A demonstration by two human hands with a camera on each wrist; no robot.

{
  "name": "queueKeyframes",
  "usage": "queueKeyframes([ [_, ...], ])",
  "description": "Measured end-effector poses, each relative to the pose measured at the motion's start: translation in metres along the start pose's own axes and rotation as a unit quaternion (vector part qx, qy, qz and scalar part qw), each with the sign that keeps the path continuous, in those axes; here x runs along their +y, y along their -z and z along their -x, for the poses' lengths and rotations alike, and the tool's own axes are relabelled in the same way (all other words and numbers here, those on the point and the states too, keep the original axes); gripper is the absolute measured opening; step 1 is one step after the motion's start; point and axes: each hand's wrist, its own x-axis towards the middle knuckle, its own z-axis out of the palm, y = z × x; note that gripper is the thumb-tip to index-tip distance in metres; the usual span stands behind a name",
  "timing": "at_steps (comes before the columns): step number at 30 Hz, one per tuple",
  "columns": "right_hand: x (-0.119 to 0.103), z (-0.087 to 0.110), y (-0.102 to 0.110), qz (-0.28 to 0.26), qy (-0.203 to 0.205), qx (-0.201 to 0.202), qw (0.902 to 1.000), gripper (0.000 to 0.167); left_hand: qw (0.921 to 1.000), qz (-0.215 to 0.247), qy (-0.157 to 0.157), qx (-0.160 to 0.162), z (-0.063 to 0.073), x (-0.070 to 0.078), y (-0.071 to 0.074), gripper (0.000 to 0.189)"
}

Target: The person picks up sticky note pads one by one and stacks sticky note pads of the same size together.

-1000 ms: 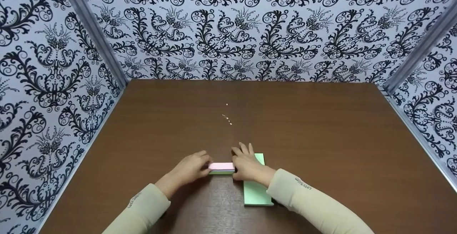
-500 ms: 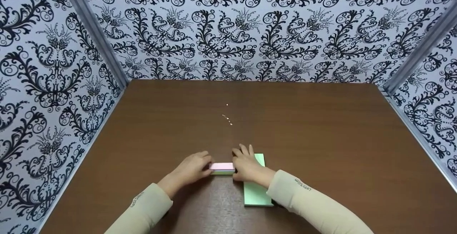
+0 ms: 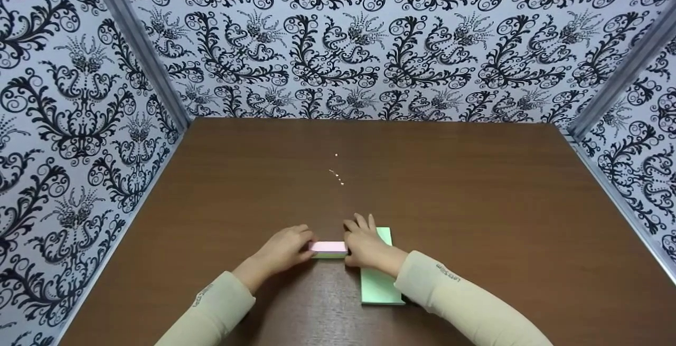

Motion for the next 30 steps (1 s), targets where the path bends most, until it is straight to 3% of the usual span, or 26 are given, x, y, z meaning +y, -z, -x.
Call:
queueKeyframes([
  [7, 0.001, 0.000, -0.001, 0.003, -0.004, -0.001, 1.0000, 0.017, 0.9999, 0.004, -0.005, 0.011, 0.001, 0.000, -0.001, 0.009],
  [12, 0.000, 0.002, 0.000, 0.004, -0.005, -0.002, 1.0000, 0.017, 0.9999, 0.011, 0.003, -0.001, 0.001, 0.001, -0.002, 0.015],
  [22, 0.005, 0.017, 0.021, -0.075, 0.012, 0.031, 0.9966, 0.036, 0.9976, 0.018, 0.054, -0.040, 0.008, -0.005, 0.004, 0.033],
  [30, 0.017, 0.022, 0.024, -0.064, 0.031, 0.069, 0.9951, 0.018, 0.9963, 0.007, 0.069, -0.051, 0.008, -0.007, 0.008, 0.028],
])
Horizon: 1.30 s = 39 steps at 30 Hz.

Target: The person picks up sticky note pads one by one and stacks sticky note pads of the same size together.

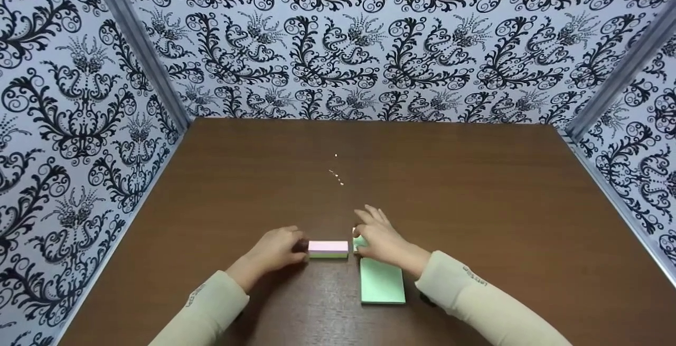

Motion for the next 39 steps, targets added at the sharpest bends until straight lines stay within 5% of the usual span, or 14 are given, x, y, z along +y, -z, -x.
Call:
queueKeyframes([
  [22, -0.007, -0.006, -0.016, 0.013, 0.018, -0.016, 0.9996, 0.023, 0.9989, -0.015, -0.033, 0.027, -0.009, 0.012, -0.002, 0.019],
  [39, -0.009, -0.007, -0.015, 0.014, 0.010, -0.024, 0.9996, 0.022, 0.9992, -0.012, -0.033, 0.018, -0.010, 0.011, -0.004, 0.020],
])
